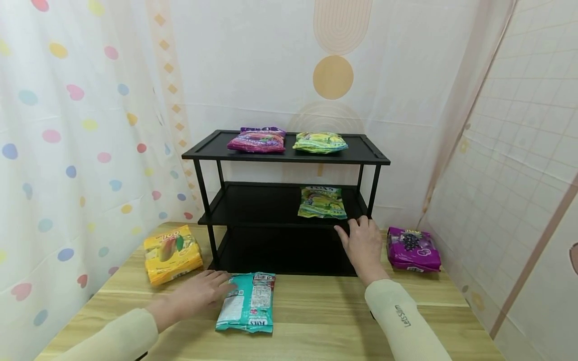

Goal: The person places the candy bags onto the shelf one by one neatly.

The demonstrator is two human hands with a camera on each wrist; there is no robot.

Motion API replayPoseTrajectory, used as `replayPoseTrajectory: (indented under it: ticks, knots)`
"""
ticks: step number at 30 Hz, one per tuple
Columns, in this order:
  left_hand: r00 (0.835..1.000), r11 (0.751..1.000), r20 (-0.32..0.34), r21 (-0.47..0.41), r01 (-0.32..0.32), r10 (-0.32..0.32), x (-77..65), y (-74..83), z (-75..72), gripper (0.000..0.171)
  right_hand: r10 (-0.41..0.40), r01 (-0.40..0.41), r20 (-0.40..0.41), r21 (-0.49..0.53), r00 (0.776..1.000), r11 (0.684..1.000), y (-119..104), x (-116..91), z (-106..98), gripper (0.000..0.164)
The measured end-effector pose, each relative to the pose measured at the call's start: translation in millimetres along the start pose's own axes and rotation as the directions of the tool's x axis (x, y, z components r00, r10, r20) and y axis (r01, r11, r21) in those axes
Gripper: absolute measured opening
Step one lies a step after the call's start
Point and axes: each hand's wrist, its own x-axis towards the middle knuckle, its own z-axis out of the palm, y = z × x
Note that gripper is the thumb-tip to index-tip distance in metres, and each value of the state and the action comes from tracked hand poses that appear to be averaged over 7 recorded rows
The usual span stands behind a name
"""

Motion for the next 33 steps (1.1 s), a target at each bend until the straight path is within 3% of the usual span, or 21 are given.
replayPoseTrajectory:
  ticks: [8,12,16,33]
  knots:
    - [0.995,0.993,0.056,0.088,-0.083,0.079,2.4,8.7,5.4,0.047,0.008,-0.008,0.005,0.004,1.0,1.0,0,0,0,0.046]
    - [0.993,0.988,0.04,0.109,-0.112,0.108,3.2,10.3,7.3,0.045,-0.007,0.007,-0.019,0.007,1.0,1.0,0,-1,1,0.045]
    - [0.991,0.985,0.007,0.11,-0.135,0.135,5.0,11.5,6.9,0.042,-0.015,0.016,-0.041,0.011,0.999,1.0,1,-1,2,0.045]
    - [0.969,0.967,0.006,0.06,-0.246,0.246,24.7,27.0,2.9,0.034,-0.022,0.023,-0.047,0.006,0.999,1.0,1,-2,1,0.045]
